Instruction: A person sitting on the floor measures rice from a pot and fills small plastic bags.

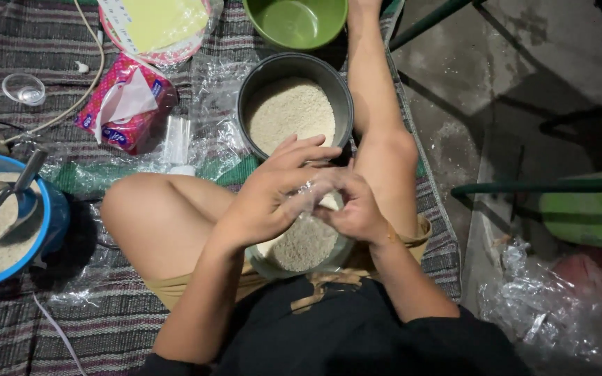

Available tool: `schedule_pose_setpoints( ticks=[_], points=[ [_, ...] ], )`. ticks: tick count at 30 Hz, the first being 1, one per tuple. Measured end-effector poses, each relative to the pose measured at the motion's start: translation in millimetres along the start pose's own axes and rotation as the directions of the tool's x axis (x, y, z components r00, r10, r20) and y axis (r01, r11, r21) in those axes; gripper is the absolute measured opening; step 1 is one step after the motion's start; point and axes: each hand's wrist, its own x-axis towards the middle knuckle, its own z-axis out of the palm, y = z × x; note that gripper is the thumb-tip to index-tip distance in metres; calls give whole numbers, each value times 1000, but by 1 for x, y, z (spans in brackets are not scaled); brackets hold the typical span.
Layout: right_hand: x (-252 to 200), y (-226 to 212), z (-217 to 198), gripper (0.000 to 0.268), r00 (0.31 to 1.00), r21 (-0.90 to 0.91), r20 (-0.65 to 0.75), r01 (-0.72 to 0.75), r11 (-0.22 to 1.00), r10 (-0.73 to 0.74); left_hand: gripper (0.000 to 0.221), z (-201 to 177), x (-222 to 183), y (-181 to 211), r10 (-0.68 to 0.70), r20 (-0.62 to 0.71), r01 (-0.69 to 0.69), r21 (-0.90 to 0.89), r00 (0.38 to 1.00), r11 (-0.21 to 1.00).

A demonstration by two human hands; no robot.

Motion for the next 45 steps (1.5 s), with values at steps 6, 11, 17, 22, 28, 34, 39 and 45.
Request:
schedule_pose_setpoints(
  ticks=[6,11,17,22,28,34,39,45],
  points=[
    [44,-24,-5,15,997,-188,-65,19,982,-32,29,-9,19,-3,-83,-36,77,-136,996,988],
    [91,-30,-25,10,993,-288,-57,-115,951,103,33,-16,23,-44,-121,-215,96,-126,969,987],
    [142,13,-75,20,888,-114,-286,-406,907,361,22,-45,1,-87,-375,-481,230,-334,793,914],
    [193,60,-119,23,843,19,-396,-390,921,365,20,-55,-37,-160,-562,-697,202,-533,444,821],
    [248,146,-136,28,784,146,-524,-303,942,334,20,-37,-61,-201,-637,-755,266,-589,155,763],
    [275,260,-132,39,620,181,-656,-426,887,431,20,-26,-58,-203,-519,-772,258,-452,366,854],
    [282,313,-130,27,446,342,-658,-541,768,607,21,-29,-57,-203,-561,-741,285,-484,370,827],
    [254,309,-160,24,803,-671,-593,-532,516,58,19,-27,-61,-217,-541,-763,241,-484,355,841]
  ],
)
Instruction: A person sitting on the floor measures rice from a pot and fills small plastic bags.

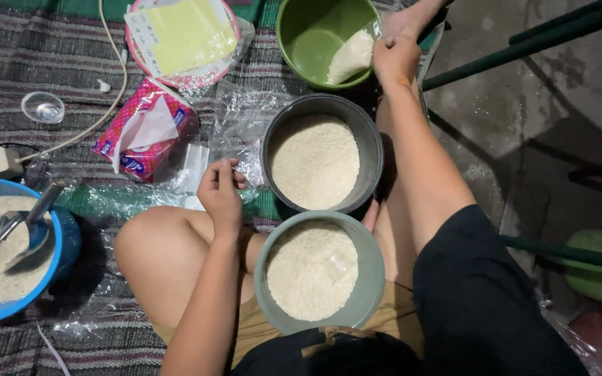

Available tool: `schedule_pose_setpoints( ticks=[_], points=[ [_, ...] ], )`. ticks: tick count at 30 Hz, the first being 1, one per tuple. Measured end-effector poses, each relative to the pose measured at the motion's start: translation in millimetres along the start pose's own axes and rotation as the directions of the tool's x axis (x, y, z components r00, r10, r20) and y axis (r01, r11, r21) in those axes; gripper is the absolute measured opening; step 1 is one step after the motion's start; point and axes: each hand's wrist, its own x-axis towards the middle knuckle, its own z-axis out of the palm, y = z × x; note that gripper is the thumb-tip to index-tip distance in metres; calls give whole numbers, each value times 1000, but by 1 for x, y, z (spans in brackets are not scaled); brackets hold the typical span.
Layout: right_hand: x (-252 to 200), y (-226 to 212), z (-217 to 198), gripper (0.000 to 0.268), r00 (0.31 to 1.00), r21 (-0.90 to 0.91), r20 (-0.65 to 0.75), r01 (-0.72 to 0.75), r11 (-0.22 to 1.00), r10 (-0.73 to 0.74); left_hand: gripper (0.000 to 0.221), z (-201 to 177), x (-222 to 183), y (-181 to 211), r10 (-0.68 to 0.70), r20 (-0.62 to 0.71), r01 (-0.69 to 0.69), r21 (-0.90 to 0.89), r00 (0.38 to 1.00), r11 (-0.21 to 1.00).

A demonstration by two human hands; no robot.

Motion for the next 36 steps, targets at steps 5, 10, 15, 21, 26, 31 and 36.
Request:
schedule_pose_setpoints(
  ticks=[5,10,15,21,26,31,36],
  points=[
    [-9,-8,-42,26,967,31,190,-178,984,169,17,7,0,-2,8,11,-9,39,1000,999],
    [-13,-27,-66,28,866,-62,353,-357,932,355,20,3,-4,-1,16,7,-17,91,1000,996],
    [-14,18,-39,73,924,44,298,-264,964,240,16,-7,-8,2,12,-19,-11,45,1000,999],
    [-103,-45,-127,50,968,455,233,-189,870,88,27,-5,-15,28,95,133,-105,65,987,992],
    [-222,-65,-185,24,992,431,109,14,902,-67,25,2,-23,44,143,5,-138,309,990,941],
    [-297,-86,-221,45,969,567,235,-79,820,-70,24,-32,14,-34,6,-68,46,734,998,678],
    [-312,-97,-238,33,941,594,191,114,796,-278,75,-6,5,-68,18,251,-241,906,968,347]
  ],
)
